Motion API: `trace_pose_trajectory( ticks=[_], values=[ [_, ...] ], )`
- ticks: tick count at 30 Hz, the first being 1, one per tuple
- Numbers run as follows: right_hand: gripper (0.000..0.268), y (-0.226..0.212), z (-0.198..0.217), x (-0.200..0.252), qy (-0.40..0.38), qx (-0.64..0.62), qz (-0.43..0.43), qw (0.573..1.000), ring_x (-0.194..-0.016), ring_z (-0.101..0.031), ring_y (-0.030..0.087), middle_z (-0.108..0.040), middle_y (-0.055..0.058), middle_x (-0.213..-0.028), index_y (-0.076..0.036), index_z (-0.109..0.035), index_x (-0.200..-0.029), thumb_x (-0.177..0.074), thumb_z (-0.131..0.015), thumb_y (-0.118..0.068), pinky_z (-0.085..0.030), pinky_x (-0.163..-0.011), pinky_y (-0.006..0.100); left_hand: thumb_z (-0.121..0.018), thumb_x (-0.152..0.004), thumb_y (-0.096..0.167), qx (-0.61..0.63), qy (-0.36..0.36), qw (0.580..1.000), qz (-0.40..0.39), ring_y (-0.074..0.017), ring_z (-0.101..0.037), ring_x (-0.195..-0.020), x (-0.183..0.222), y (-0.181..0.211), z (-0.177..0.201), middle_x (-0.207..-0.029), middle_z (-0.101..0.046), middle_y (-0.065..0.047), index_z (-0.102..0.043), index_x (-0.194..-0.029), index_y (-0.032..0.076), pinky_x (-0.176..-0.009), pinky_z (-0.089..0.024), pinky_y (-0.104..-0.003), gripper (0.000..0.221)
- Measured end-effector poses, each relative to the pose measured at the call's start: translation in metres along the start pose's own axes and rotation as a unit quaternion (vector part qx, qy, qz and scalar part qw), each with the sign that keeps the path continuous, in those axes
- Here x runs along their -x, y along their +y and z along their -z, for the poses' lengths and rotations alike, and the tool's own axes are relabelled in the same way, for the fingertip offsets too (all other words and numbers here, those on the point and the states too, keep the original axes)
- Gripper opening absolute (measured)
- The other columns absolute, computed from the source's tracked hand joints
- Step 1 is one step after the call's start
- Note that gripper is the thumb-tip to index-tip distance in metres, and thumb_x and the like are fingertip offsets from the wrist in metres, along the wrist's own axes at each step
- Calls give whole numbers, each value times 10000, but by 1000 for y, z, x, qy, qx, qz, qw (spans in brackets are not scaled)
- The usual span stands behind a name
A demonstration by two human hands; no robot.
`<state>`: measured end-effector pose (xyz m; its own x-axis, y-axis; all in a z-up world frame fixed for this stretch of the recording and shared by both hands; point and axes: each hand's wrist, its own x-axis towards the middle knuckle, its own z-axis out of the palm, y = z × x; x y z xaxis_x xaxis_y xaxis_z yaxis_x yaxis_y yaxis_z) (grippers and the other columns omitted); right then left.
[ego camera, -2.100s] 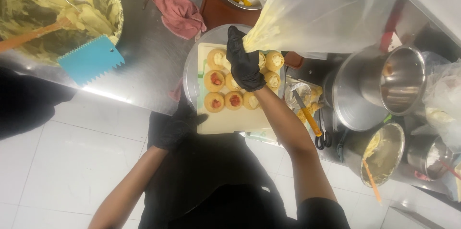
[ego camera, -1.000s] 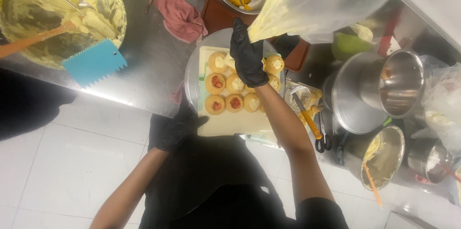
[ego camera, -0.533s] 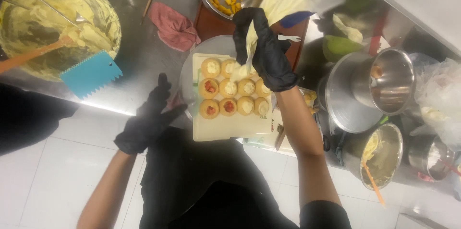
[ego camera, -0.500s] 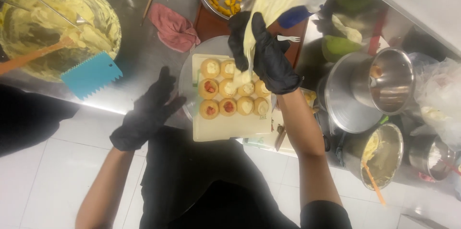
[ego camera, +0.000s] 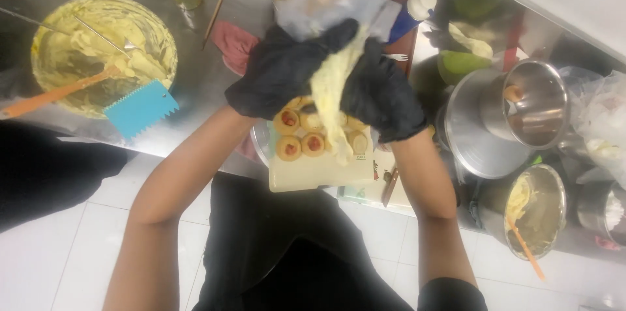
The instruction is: Piping yellow cream into hollowed-out round pastries on a tray.
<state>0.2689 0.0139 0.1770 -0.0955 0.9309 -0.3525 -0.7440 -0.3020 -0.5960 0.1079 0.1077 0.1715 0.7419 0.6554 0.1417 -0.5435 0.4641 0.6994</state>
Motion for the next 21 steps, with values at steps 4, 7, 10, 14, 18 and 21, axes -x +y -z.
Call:
trace_pose_trajectory(
  ticks=[4,7,10,14,18,21],
  values=[
    [496,-24,28,-13,-86,12,90,992,-1148,-644,225,-671,87,-1238,-69,-585,-1243,-1051,-521,-522,-552,-1010,382,-660,-1052,281,-280,-46,958,34,-190,-682,-902,-22,19,-14,-1034,-699,-144,-668,-1309,24,-810,-578,-342,364],
    [510,-34,5,-11,-78,54,129,987,-916,-630,198,-662,72,-1065,-79,-595,-1180,-1070,-514,-571,-525,-807,332,-548,-1102,273,-488,-134,859,-74,-204,-692,-737,-63,-5,18,-914,-724,-176,-659,-1351,-18,-664,-575,-349,399],
    [557,-37,-4,-13,-91,139,86,982,-651,-553,177,-590,51,-815,-86,-615,-1086,-1011,-536,-632,-456,-580,297,-530,-1147,268,-424,-187,874,-146,-171,-688,-744,-89,-28,38,-928,-722,-117,-633,-1267,-31,-627,-560,-341,338],
    [537,-30,32,-39,-75,181,49,979,-525,-420,146,-414,0,-635,-112,-522,-843,-1071,-571,-596,-391,-529,296,-511,-1061,317,-104,-25,989,105,-200,-655,-586,-106,-43,31,-737,-678,-85,-648,-925,26,-502,-548,-356,350],
    [534,-14,53,-62,-15,141,52,988,-577,-484,206,-406,12,-622,-135,-453,-756,-1031,-559,-580,-483,-616,381,-497,-1034,307,0,5,990,140,-229,-650,-561,-166,-99,77,-710,-655,-100,-635,-849,35,-471,-550,-385,356],
    [538,-5,43,-65,-17,134,83,987,-603,-525,237,-434,47,-622,-148,-409,-716,-1006,-567,-572,-511,-641,396,-500,-1043,287,-4,-4,992,124,-226,-646,-617,-207,-114,104,-762,-653,-99,-625,-894,34,-523,-545,-381,319]
  ],
)
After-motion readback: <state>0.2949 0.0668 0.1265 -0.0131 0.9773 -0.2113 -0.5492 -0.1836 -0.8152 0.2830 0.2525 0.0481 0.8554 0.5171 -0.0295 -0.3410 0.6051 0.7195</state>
